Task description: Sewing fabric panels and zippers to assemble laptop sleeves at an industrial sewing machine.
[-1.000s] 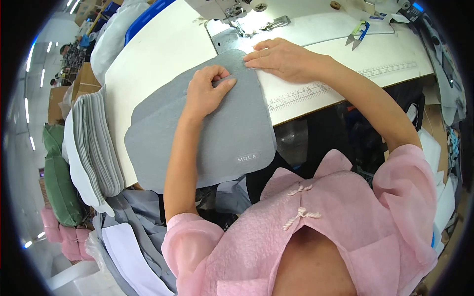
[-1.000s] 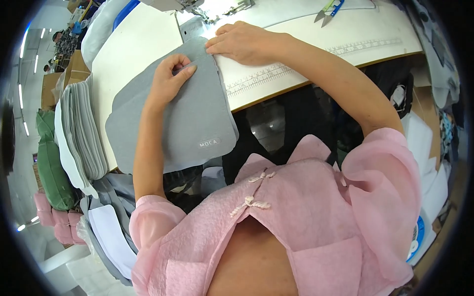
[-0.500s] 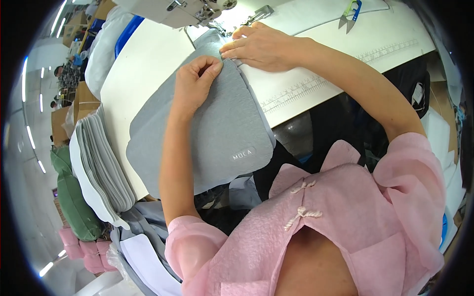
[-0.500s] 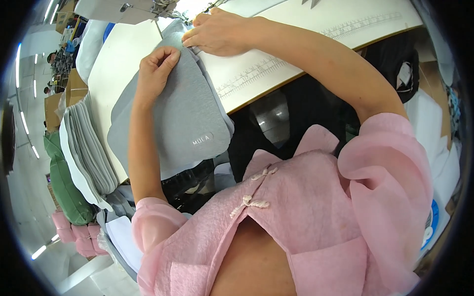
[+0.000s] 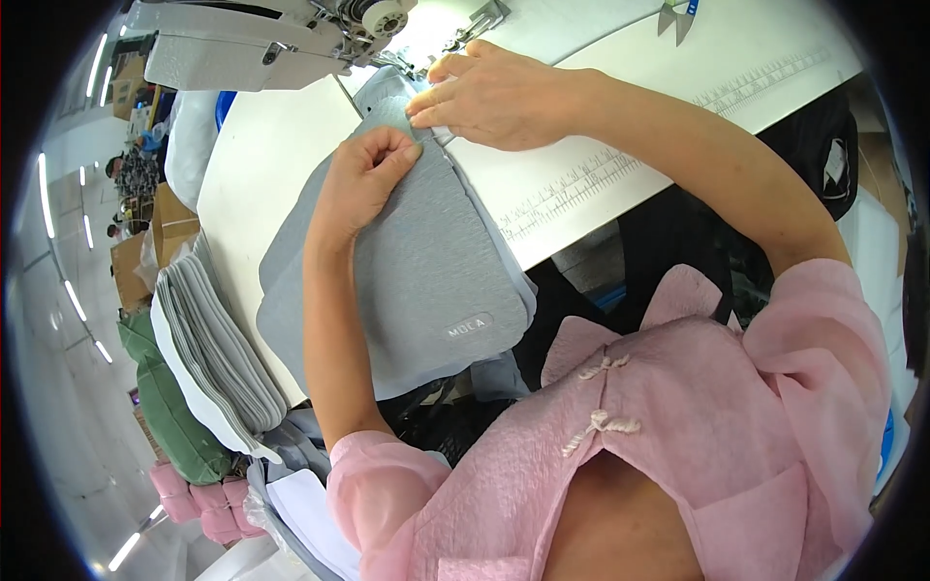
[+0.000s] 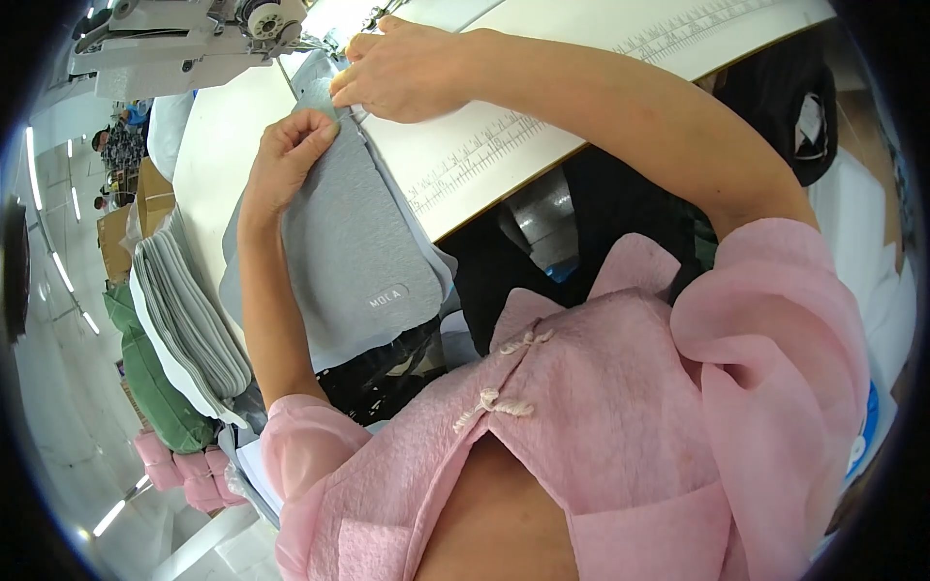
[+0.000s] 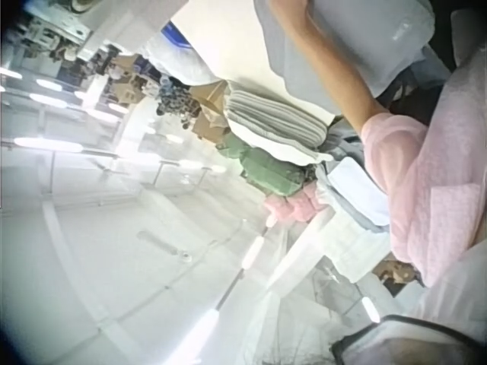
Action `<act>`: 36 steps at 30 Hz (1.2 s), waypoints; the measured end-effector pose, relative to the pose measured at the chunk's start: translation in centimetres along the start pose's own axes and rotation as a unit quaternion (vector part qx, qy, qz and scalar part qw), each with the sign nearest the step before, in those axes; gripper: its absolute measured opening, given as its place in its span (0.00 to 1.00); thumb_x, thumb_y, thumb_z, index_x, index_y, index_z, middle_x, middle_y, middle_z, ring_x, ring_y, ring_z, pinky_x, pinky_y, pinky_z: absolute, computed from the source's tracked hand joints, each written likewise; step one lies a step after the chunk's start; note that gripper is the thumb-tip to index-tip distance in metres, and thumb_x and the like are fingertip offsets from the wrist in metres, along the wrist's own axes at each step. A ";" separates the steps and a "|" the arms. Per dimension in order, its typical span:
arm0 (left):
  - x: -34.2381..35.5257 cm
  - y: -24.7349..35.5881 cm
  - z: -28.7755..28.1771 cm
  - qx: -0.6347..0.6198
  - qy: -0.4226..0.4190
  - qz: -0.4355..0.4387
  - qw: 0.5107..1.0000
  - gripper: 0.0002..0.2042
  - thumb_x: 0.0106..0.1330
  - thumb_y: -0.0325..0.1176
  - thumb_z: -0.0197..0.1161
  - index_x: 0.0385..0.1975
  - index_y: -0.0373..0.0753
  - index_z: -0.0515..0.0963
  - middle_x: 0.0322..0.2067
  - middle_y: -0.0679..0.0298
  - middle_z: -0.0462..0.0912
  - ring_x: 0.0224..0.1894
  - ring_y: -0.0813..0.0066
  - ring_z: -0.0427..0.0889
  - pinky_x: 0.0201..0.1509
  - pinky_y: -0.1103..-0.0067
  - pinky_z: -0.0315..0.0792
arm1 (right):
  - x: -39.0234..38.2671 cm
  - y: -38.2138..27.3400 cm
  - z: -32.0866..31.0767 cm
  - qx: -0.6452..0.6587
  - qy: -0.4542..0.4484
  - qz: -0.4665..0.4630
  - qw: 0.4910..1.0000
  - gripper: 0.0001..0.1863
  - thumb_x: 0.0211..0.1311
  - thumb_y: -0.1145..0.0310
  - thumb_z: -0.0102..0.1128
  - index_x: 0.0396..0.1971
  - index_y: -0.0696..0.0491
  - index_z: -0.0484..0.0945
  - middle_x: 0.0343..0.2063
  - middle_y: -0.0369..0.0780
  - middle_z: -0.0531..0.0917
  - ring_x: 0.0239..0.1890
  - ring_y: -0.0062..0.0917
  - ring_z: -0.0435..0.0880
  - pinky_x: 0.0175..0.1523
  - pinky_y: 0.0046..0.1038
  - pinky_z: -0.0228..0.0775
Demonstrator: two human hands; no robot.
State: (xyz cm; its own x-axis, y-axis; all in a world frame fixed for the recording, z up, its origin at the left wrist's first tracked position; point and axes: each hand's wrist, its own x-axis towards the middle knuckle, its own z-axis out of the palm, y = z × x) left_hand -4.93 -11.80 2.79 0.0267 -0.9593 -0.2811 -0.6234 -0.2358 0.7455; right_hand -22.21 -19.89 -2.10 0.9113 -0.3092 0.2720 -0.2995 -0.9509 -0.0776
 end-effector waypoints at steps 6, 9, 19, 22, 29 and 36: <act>0.3 -0.4 -0.1 0.056 0.002 0.035 0.998 0.08 0.55 0.31 0.58 0.18 0.35 0.71 0.14 0.75 0.66 0.18 0.88 0.60 0.21 0.88 0.57 | 0.0 0.0 -0.5 0.001 0.000 -0.007 1.000 0.16 0.58 0.69 0.43 0.48 0.47 0.68 0.51 0.30 0.69 0.55 0.25 0.62 0.54 0.33 0.55; 0.5 -0.5 -0.5 0.095 -0.023 0.035 0.995 0.07 0.57 0.32 0.56 0.19 0.38 0.70 0.16 0.77 0.64 0.20 0.90 0.58 0.23 0.90 0.54 | 0.1 -0.1 -0.5 -0.002 -0.015 -0.004 1.000 0.16 0.58 0.69 0.43 0.48 0.47 0.68 0.50 0.30 0.69 0.55 0.25 0.62 0.54 0.33 0.55; 1.0 0.4 -0.7 0.146 -0.064 0.028 0.987 0.08 0.55 0.32 0.57 0.17 0.41 0.70 0.13 0.76 0.63 0.18 0.88 0.58 0.22 0.88 0.54 | 0.3 0.1 -0.2 -0.002 -0.020 0.015 1.000 0.17 0.59 0.68 0.42 0.49 0.45 0.67 0.51 0.30 0.68 0.56 0.25 0.61 0.57 0.34 0.51; 1.4 0.5 -0.9 0.141 -0.076 0.028 0.987 0.08 0.55 0.32 0.57 0.16 0.41 0.69 0.13 0.75 0.63 0.17 0.87 0.58 0.23 0.87 0.55 | 0.2 0.0 0.0 -0.004 -0.004 0.014 1.000 0.16 0.60 0.68 0.41 0.49 0.46 0.67 0.51 0.30 0.68 0.55 0.25 0.61 0.58 0.34 0.51; 0.8 1.4 0.3 0.229 -0.012 0.043 0.972 0.08 0.54 0.32 0.56 0.18 0.40 0.67 0.14 0.71 0.65 0.19 0.83 0.61 0.23 0.85 0.58 | -0.1 0.8 -0.1 -0.009 -0.003 -0.010 1.000 0.16 0.60 0.67 0.40 0.48 0.46 0.68 0.51 0.31 0.68 0.55 0.24 0.61 0.58 0.33 0.51; 0.3 0.3 0.6 0.176 0.029 0.058 0.982 0.07 0.50 0.31 0.58 0.21 0.35 0.68 0.17 0.61 0.71 0.21 0.72 0.67 0.27 0.77 0.63 | -2.0 0.1 -1.3 0.113 -0.003 -0.068 0.991 0.15 0.58 0.63 0.44 0.44 0.44 0.73 0.49 0.38 0.68 0.55 0.32 0.59 0.58 0.33 0.49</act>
State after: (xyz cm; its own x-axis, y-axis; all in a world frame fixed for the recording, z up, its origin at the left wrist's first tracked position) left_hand -5.56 -12.05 2.55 -0.0223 -0.9863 -0.1635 -0.8557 -0.0657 0.5133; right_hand -24.44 -19.33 -1.39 0.9408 -0.1769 0.2893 -0.1031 -0.9620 -0.2530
